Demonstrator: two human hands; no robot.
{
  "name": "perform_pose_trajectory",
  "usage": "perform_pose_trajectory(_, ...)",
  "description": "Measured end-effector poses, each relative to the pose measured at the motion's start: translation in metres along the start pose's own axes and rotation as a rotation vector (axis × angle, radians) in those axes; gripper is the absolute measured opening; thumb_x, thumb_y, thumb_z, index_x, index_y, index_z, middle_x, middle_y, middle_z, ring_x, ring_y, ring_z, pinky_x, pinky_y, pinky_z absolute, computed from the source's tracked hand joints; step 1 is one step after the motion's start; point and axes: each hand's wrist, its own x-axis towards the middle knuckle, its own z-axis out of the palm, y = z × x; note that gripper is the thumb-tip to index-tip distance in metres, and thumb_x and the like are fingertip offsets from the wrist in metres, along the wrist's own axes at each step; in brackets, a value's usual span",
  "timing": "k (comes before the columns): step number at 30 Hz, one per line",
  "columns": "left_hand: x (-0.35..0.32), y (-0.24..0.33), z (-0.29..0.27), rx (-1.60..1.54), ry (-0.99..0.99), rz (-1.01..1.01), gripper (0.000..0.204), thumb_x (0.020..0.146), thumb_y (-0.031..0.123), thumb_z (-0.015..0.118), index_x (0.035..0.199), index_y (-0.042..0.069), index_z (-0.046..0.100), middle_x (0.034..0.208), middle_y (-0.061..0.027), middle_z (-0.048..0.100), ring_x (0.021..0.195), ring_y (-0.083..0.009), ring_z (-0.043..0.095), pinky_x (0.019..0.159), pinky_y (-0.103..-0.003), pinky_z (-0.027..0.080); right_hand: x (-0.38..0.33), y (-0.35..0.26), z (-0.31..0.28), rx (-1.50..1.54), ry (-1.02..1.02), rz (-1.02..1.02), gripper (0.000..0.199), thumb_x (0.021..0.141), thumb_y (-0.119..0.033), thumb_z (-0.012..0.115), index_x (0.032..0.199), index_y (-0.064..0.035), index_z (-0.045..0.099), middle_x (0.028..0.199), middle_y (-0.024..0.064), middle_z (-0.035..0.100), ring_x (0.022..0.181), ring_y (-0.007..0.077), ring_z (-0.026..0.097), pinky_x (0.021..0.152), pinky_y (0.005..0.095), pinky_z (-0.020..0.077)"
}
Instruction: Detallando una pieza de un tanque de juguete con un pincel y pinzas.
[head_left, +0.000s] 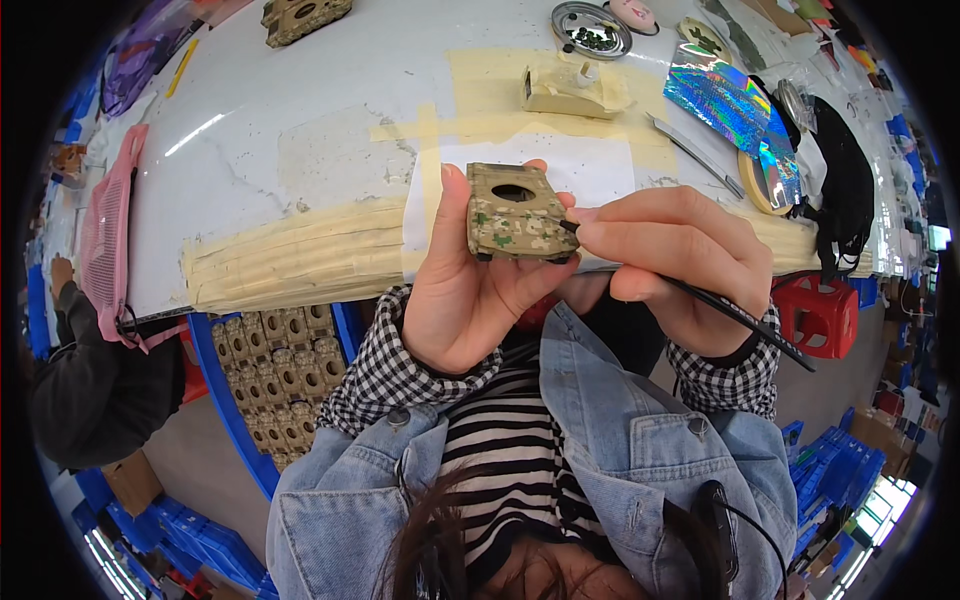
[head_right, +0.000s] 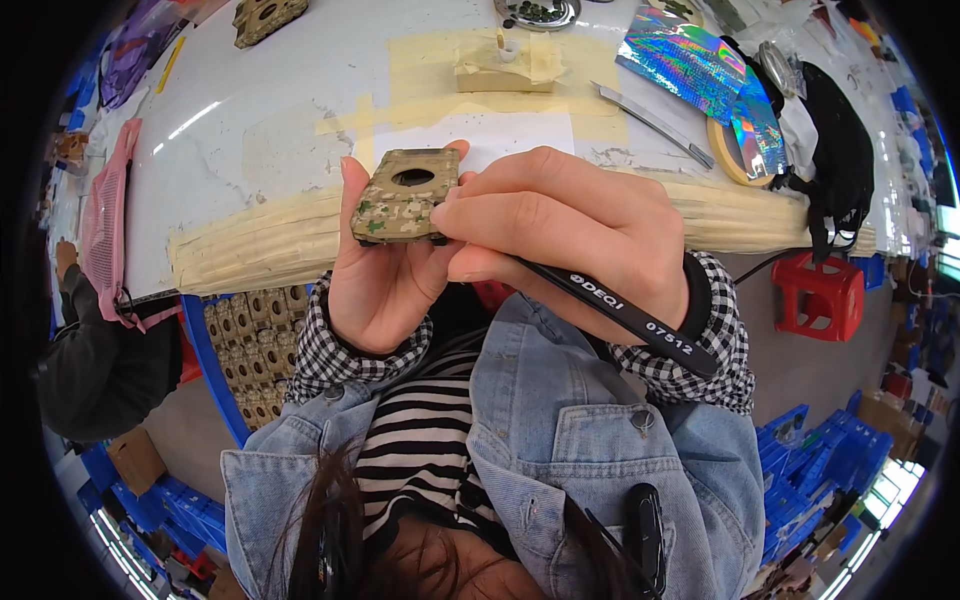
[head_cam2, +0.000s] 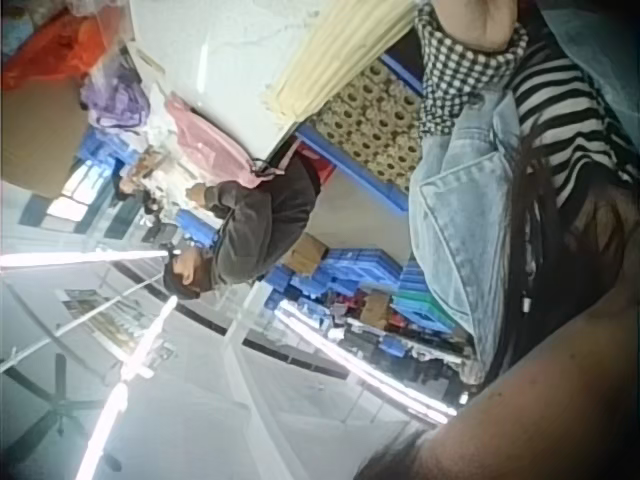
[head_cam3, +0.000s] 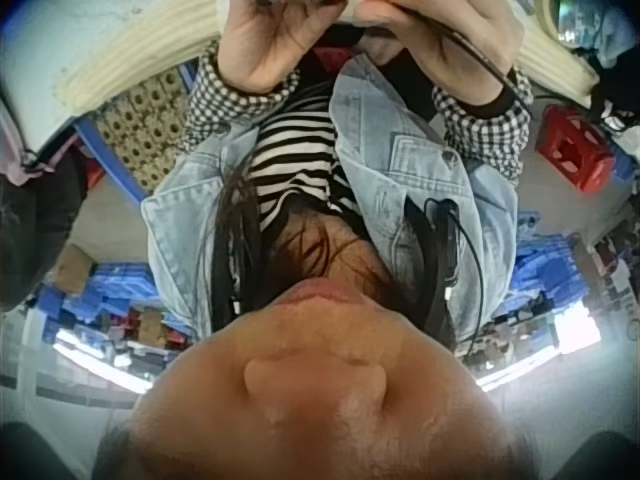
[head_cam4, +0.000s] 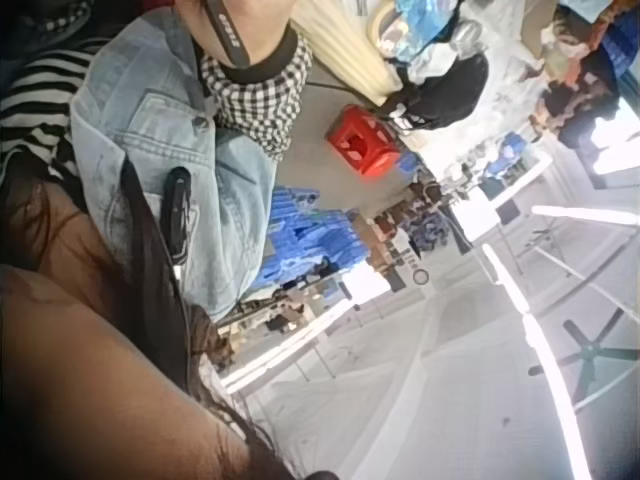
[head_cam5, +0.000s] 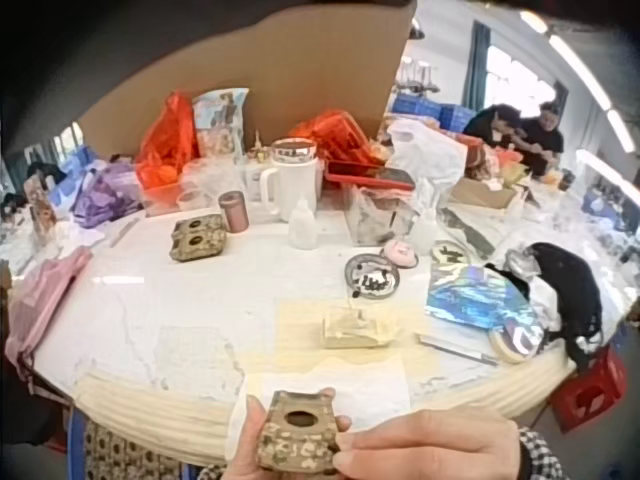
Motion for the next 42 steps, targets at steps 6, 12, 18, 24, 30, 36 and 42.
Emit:
perform_pose_trajectory(6,-0.0005,0.0020,-0.0021,0.005,-0.022,-0.033,0.072,0.093,0.054,0.030,0.137,-0.002,0.021,0.131,-0.0210,0.040,0.121,-0.0297,0.044,0.094,-0.041,0.050,-0.0001,-0.0001,-0.0008,0.020,-0.004,0.013,0.026,0.072,-0.015,0.072,0.093,-0.0019,0.065,0.084,0.0110,0.063,0.072,0.0242,0.064,0.060,0.0297,0.0512)
perform_pose_trajectory(12,0.0000,0.0011,-0.0005,0.021,-0.006,-0.013,0.071,0.093,0.054,0.030,0.138,-0.001,0.021,0.132,-0.0204,0.039,0.121,-0.0296,0.045,0.094,-0.041,0.050,0.0000,0.0003,-0.0008,0.018,-0.010,0.016,0.025,0.072,-0.014,0.072,0.093,-0.0019,0.065,0.084,0.0108,0.063,0.073,0.0241,0.064,0.061,0.0301,0.0514)
perform_pose_trajectory(18,0.0003,0.0005,-0.0010,-0.016,-0.019,-0.009,0.071,0.093,0.054,0.030,0.138,-0.001,0.021,0.132,-0.0202,0.039,0.121,-0.0296,0.045,0.093,-0.042,0.050,0.0000,0.0001,-0.0012,0.016,-0.018,0.026,0.025,0.072,-0.014,0.072,0.093,-0.0018,0.065,0.085,0.0109,0.063,0.074,0.0243,0.064,0.062,0.0302,0.0514)
perform_pose_trajectory(24,-0.0006,0.0008,-0.0001,0.004,0.029,-0.014,0.071,0.093,0.054,0.030,0.137,-0.002,0.022,0.131,-0.0200,0.040,0.120,-0.0294,0.045,0.091,-0.042,0.052,-0.0004,0.0007,-0.0013,0.021,-0.020,0.037,0.025,0.072,-0.014,0.072,0.093,-0.0021,0.065,0.085,0.0108,0.063,0.075,0.0243,0.064,0.062,0.0303,0.0515)
perform_pose_trajectory(30,0.0010,0.0001,0.0003,0.012,0.008,0.009,0.072,0.093,0.054,0.030,0.136,-0.002,0.023,0.130,-0.0214,0.041,0.120,-0.0295,0.046,0.091,-0.042,0.052,-0.0009,0.0007,-0.0010,0.021,-0.016,0.044,0.025,0.072,-0.014,0.072,0.093,-0.0024,0.065,0.084,0.0107,0.063,0.074,0.0244,0.064,0.062,0.0304,0.0513)
perform_pose_trajectory(36,0.0008,0.0012,0.0053,0.129,0.105,-0.033,0.063,0.090,0.057,0.033,0.130,0.008,0.036,0.119,-0.0139,0.053,0.108,-0.0240,0.056,0.090,-0.036,0.052,-0.0011,0.0014,-0.0008,0.016,-0.009,0.038,0.025,0.072,-0.014,0.072,0.093,-0.0025,0.065,0.084,0.0108,0.063,0.074,0.0248,0.064,0.062,0.0303,0.0511)
perform_pose_trajectory(42,0.0001,0.0014,-0.0021,-0.021,-0.008,-0.035,0.074,0.092,0.056,0.031,0.139,0.000,0.020,0.127,-0.0217,0.044,0.115,-0.0310,0.049,0.094,-0.039,0.049,-0.0037,0.0076,-0.0017,0.083,0.061,-0.002,0.027,0.079,-0.023,0.066,0.093,0.0004,0.065,0.085,0.0137,0.064,0.073,0.0227,0.063,0.062,0.0291,0.0498)
